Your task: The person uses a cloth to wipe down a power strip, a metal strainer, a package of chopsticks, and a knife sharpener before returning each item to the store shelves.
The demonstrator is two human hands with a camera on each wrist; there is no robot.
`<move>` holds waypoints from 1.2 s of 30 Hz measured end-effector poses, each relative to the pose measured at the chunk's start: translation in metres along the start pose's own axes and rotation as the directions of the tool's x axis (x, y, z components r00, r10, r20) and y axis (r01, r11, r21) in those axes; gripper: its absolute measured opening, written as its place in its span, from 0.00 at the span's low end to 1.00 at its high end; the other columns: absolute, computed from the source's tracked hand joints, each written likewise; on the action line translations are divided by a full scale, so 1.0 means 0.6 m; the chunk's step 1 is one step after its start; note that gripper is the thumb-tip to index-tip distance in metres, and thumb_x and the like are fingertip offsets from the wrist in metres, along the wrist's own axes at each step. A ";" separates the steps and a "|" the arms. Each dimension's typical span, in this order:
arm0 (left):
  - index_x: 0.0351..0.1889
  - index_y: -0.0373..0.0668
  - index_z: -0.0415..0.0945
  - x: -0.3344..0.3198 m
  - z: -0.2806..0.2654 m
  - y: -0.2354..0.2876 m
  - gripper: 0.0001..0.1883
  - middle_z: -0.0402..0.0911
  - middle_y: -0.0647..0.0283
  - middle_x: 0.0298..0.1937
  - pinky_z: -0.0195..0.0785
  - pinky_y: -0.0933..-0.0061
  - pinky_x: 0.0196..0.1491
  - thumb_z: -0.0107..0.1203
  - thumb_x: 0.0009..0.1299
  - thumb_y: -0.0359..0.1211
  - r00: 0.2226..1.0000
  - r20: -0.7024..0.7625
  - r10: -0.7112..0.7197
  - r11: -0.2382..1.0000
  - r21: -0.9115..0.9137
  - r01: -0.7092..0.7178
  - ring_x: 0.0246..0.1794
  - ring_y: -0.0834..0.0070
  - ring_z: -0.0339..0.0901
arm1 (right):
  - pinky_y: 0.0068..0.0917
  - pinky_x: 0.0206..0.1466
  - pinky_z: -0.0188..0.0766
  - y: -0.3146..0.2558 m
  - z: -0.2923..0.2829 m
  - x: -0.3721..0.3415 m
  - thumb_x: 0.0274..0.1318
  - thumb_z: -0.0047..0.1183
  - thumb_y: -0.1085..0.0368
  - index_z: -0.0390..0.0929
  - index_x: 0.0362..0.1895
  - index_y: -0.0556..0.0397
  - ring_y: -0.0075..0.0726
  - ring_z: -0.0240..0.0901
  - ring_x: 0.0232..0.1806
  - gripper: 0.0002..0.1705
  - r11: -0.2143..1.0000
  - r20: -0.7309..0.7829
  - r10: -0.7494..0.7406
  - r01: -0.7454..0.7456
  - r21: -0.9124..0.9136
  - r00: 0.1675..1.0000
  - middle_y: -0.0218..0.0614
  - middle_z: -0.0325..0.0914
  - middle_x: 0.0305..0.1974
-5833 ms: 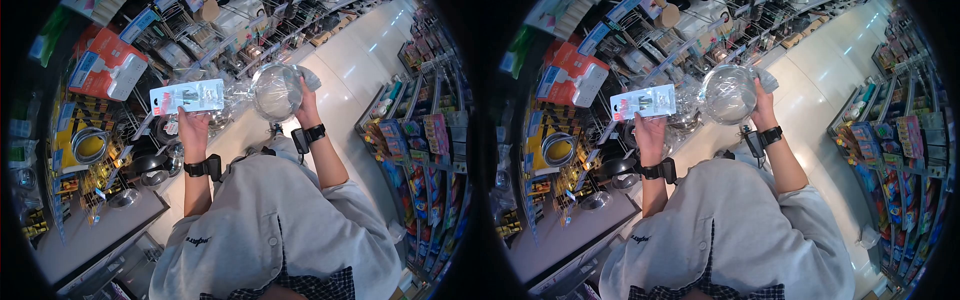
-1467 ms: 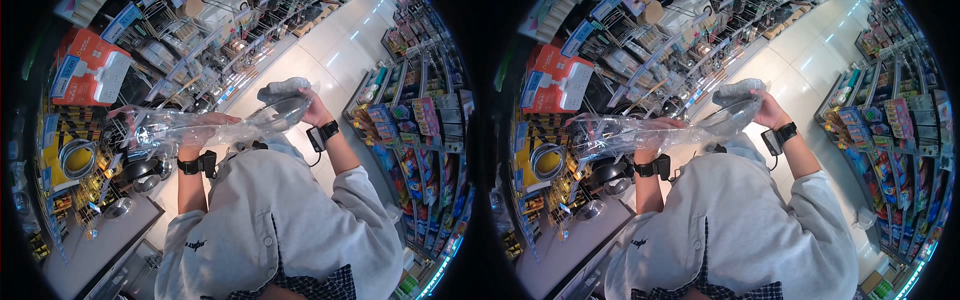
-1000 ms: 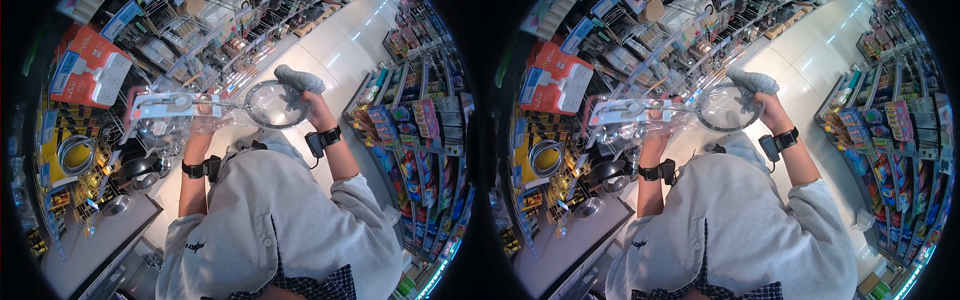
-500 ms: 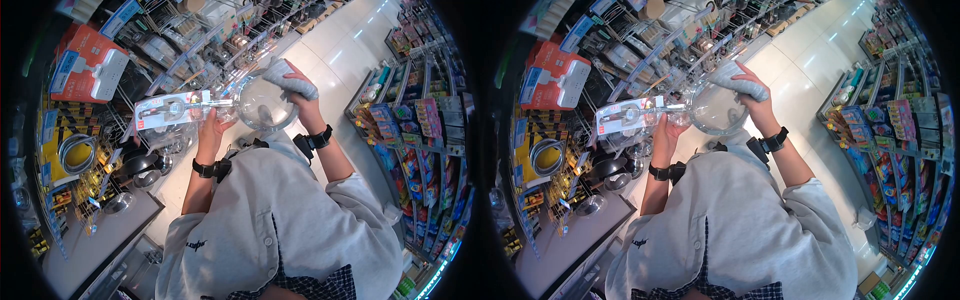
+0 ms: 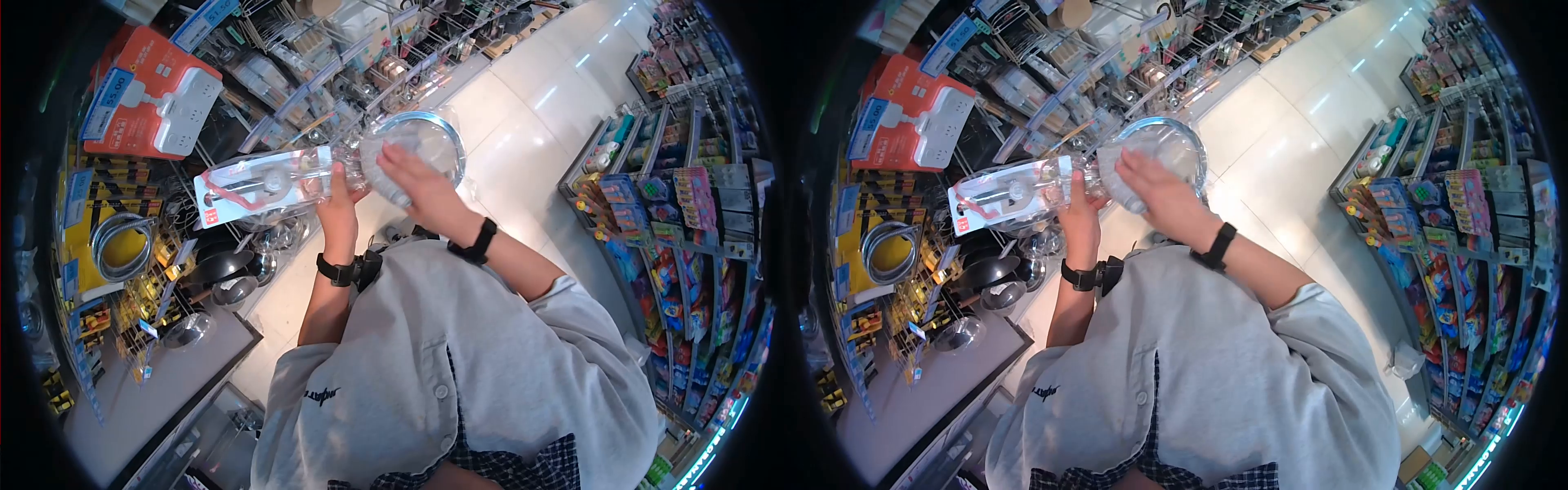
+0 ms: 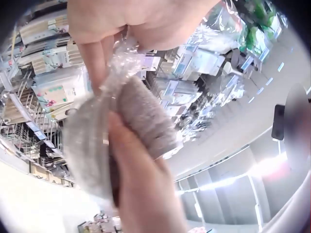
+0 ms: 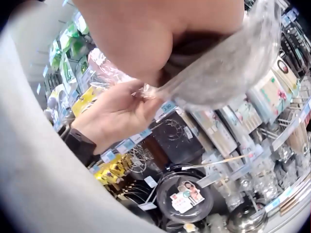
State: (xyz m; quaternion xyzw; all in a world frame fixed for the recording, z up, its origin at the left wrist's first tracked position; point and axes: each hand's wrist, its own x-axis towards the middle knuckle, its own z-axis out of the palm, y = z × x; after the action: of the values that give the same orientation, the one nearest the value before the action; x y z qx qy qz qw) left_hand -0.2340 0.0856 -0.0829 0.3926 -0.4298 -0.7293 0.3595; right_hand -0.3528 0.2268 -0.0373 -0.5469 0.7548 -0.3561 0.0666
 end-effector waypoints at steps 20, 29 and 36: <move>0.55 0.36 0.71 0.014 -0.035 0.056 0.18 0.78 0.59 0.44 0.78 0.77 0.31 0.55 0.73 0.37 0.987 0.154 0.053 0.929 0.355 -0.106 0.36 0.76 0.79 | 0.44 0.72 0.55 0.038 0.019 -0.017 0.43 0.58 0.71 0.77 0.56 0.42 0.40 0.60 0.70 0.30 0.896 0.219 -0.111 0.194 -0.400 0.969 0.32 0.68 0.66; 0.54 0.36 0.72 0.067 -0.045 0.024 0.20 0.78 0.49 0.51 0.68 0.61 0.56 0.57 0.64 0.30 0.721 0.624 0.300 0.573 0.487 -0.659 0.53 0.53 0.75 | 0.38 0.55 0.72 0.077 -0.053 -0.014 0.44 0.51 0.73 0.80 0.50 0.49 0.51 0.76 0.50 0.24 0.976 0.560 0.044 -0.155 0.153 0.828 0.40 0.81 0.48; 0.49 0.45 0.76 0.073 -0.018 0.107 0.23 0.82 0.55 0.48 0.74 0.56 0.42 0.55 0.52 0.24 0.529 0.842 0.109 0.052 0.526 -0.849 0.40 0.54 0.80 | 0.37 0.56 0.72 0.038 -0.219 0.057 0.46 0.52 0.75 0.81 0.45 0.57 0.53 0.77 0.53 0.18 0.892 0.233 -0.198 0.077 0.445 0.952 0.45 0.79 0.52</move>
State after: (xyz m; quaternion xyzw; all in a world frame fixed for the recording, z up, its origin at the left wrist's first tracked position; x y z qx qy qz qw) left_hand -0.2313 0.0200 -0.0396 0.0760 -0.9632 -0.2180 0.1373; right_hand -0.4485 0.2616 0.0556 -0.6146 0.6001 -0.4393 0.2629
